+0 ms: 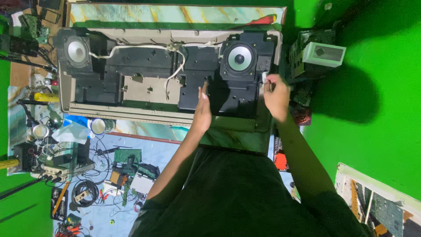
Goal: The person holds a speaker in place while using a screwdriver to tighten a screw into the speaker's mounting bracket within an electronic device.
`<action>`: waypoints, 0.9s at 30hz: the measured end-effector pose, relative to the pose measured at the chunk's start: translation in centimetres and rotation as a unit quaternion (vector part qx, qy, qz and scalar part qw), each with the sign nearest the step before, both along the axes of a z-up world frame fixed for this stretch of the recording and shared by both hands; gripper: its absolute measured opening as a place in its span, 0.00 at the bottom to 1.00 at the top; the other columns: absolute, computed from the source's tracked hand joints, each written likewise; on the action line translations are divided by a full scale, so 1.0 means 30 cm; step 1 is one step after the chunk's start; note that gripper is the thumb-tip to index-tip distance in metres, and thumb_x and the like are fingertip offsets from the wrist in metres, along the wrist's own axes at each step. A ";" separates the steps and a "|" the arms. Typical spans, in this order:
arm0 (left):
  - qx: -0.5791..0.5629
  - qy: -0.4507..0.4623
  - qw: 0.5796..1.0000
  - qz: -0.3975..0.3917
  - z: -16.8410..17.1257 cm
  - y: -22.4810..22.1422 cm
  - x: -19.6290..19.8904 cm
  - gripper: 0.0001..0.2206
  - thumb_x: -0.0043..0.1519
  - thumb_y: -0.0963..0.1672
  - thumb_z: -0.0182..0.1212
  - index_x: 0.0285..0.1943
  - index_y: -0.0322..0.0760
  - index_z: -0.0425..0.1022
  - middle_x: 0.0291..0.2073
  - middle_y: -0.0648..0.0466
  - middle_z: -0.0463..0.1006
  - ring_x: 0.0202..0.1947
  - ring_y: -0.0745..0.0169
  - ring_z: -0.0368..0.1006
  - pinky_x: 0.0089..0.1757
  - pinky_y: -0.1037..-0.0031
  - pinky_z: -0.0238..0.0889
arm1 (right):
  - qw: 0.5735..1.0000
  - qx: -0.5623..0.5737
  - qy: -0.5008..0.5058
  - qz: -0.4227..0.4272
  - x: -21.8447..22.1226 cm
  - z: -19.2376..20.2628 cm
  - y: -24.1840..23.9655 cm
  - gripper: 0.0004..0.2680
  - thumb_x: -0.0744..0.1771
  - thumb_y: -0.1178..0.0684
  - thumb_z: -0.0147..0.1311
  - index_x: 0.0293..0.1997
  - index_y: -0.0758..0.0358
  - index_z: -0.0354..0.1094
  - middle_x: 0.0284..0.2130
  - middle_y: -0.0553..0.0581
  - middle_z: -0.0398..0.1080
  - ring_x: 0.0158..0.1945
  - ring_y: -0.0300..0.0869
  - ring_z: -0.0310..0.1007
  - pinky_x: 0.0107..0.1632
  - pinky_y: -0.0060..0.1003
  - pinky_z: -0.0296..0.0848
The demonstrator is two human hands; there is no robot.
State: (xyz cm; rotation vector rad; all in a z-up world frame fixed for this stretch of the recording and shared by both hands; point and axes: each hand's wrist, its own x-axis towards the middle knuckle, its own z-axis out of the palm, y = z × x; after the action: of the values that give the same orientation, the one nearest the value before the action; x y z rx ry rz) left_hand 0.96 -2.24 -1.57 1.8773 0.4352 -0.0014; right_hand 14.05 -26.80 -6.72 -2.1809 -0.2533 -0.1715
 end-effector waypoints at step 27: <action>-0.059 -0.116 0.979 -0.156 0.438 -0.197 -0.111 0.10 0.63 0.41 0.68 0.51 0.34 0.77 0.44 0.48 0.86 0.49 0.62 0.85 0.46 0.75 0.73 | 0.943 0.221 0.243 0.050 -0.455 0.418 -0.033 0.09 0.70 0.58 0.56 0.54 0.71 0.72 0.40 0.55 0.77 0.39 0.36 0.76 0.44 0.31 0.73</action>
State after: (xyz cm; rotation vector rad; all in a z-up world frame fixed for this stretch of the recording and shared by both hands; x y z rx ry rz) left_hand -2.37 -8.14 11.56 1.7847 -0.0222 -0.0186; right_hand 0.40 -27.78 5.82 -1.6920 -0.0359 0.3394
